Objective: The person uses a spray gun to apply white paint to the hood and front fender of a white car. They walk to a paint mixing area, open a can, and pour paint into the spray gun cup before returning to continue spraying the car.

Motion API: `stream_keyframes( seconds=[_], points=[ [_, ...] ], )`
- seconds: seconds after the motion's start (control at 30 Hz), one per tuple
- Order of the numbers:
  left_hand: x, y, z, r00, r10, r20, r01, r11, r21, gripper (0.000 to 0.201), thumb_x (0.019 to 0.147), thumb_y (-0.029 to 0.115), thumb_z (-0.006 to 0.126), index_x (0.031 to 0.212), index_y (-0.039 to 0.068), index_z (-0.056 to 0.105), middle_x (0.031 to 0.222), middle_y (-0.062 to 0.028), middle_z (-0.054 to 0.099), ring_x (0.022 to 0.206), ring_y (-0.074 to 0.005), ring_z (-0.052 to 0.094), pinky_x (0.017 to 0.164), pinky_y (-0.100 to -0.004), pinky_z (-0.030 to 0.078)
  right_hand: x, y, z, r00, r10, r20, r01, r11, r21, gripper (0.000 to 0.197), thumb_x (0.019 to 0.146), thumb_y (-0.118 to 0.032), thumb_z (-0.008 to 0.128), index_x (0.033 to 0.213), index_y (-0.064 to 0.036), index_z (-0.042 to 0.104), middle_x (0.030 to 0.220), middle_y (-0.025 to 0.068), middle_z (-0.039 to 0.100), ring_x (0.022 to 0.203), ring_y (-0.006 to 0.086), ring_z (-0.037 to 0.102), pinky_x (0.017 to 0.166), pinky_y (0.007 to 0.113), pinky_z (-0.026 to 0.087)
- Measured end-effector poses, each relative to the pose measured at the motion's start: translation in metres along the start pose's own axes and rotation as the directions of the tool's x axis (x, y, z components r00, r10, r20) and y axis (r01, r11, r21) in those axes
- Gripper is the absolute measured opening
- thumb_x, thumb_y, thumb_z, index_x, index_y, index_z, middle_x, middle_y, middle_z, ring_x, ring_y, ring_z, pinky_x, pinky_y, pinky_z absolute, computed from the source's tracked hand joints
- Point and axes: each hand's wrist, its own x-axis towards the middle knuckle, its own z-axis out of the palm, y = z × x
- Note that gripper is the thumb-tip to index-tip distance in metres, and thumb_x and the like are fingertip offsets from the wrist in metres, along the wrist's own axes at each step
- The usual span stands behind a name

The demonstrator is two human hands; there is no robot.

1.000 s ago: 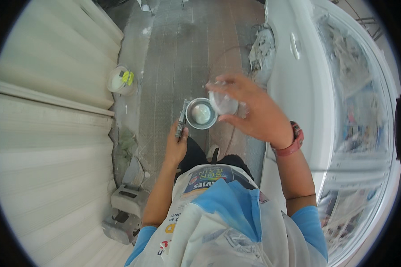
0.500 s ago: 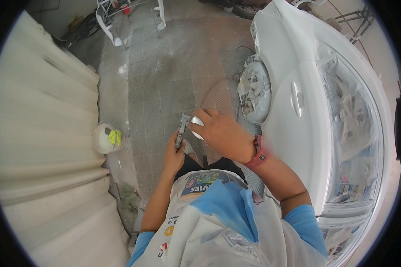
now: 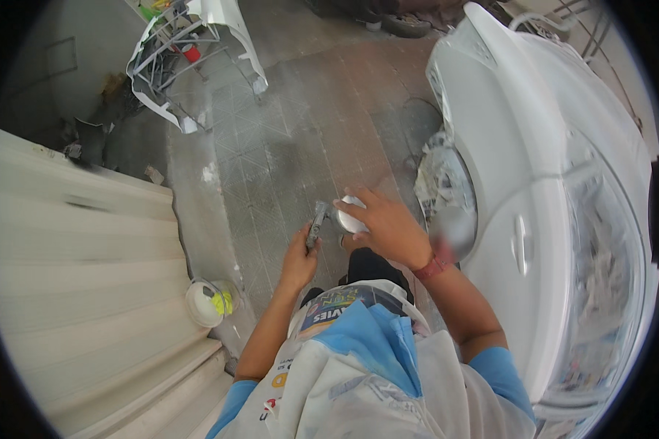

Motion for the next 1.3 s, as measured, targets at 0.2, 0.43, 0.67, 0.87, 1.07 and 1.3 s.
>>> stream_keyframes(
  seconds=[0.2,0.43,0.67,0.87,1.07,1.3],
  points=[
    [0.169,0.034,-0.035,0.998,-0.065,-0.019,0.065,0.997,-0.039,0.052,0.108,0.023,0.064,0.155,0.005,0.053,0.133,-0.0207,0.065,0.101,-0.0296,0.068,0.09,-0.0415,0.053,0.15,0.08,-0.041,0.996,0.048,0.075,-0.049,0.999,0.012,0.074,0.082,-0.02,0.087,0.151,-0.0176,0.06,0.152,0.0132,0.056,0.136,0.0377,0.059,0.107,0.048,0.054],
    [0.343,0.047,-0.072,0.976,-0.183,-0.117,0.15,0.957,-0.249,0.056,0.111,0.028,0.061,0.158,0.002,0.046,0.145,-0.0245,0.061,0.128,-0.0343,0.064,0.109,-0.0445,0.049,0.322,0.177,-0.116,0.991,-0.057,-0.124,0.086,0.967,0.24,0.069,0.089,-0.024,0.085,0.153,-0.0164,0.06,0.153,0.0147,0.059,0.134,0.0377,0.061,0.109,0.047,0.053],
    [0.546,0.012,-0.117,0.93,-0.345,-0.13,0.282,0.893,-0.35,0.056,0.112,0.028,0.061,0.159,0.004,0.045,0.154,-0.0227,0.057,0.143,-0.0355,0.055,0.118,-0.0451,0.044,0.472,0.373,-0.109,0.955,0.248,-0.161,-0.184,0.925,0.333,0.065,0.09,-0.019,0.085,0.15,-0.0109,0.062,0.142,0.0181,0.068,0.126,0.0358,0.068,0.106,0.044,0.053],
    [0.735,0.053,-0.163,0.94,-0.269,-0.211,0.191,0.925,-0.328,0.053,0.112,0.031,0.06,0.157,0.005,0.048,0.148,-0.0234,0.061,0.14,-0.034,0.058,0.116,-0.0446,0.045,0.441,0.601,0.015,0.826,0.54,0.162,-0.537,0.841,-0.063,0.057,0.096,-0.033,0.074,0.14,0.0027,0.064,0.137,0.029,0.066,0.129,0.0467,0.062,0.109,0.051,0.05],
    [0.915,0.09,-0.19,0.954,-0.268,-0.135,0.19,0.887,-0.42,0.057,0.111,0.033,0.061,0.158,0.005,0.046,0.148,-0.0221,0.06,0.138,-0.0337,0.058,0.116,-0.045,0.044,0.344,0.672,0.056,0.1,0.796,0.597,-0.856,0.375,-0.356,0.053,0.102,-0.046,0.062,0.135,-0.0053,0.066,0.143,0.0252,0.065,0.131,0.0415,0.062,0.107,0.053,0.05],
    [1.148,0.116,-0.193,0.949,-0.229,-0.218,0.091,0.858,-0.505,0.048,0.111,0.029,0.061,0.152,0.006,0.05,0.135,-0.0171,0.065,0.124,-0.0275,0.061,0.108,-0.0406,0.047,0.516,0.815,0.016,0.097,0.769,0.632,-0.906,0.331,-0.264,0.053,0.104,-0.04,0.064,0.141,-0.0016,0.062,0.147,0.0246,0.063,0.135,0.038,0.06,0.112,0.048,0.046]
  ],
)
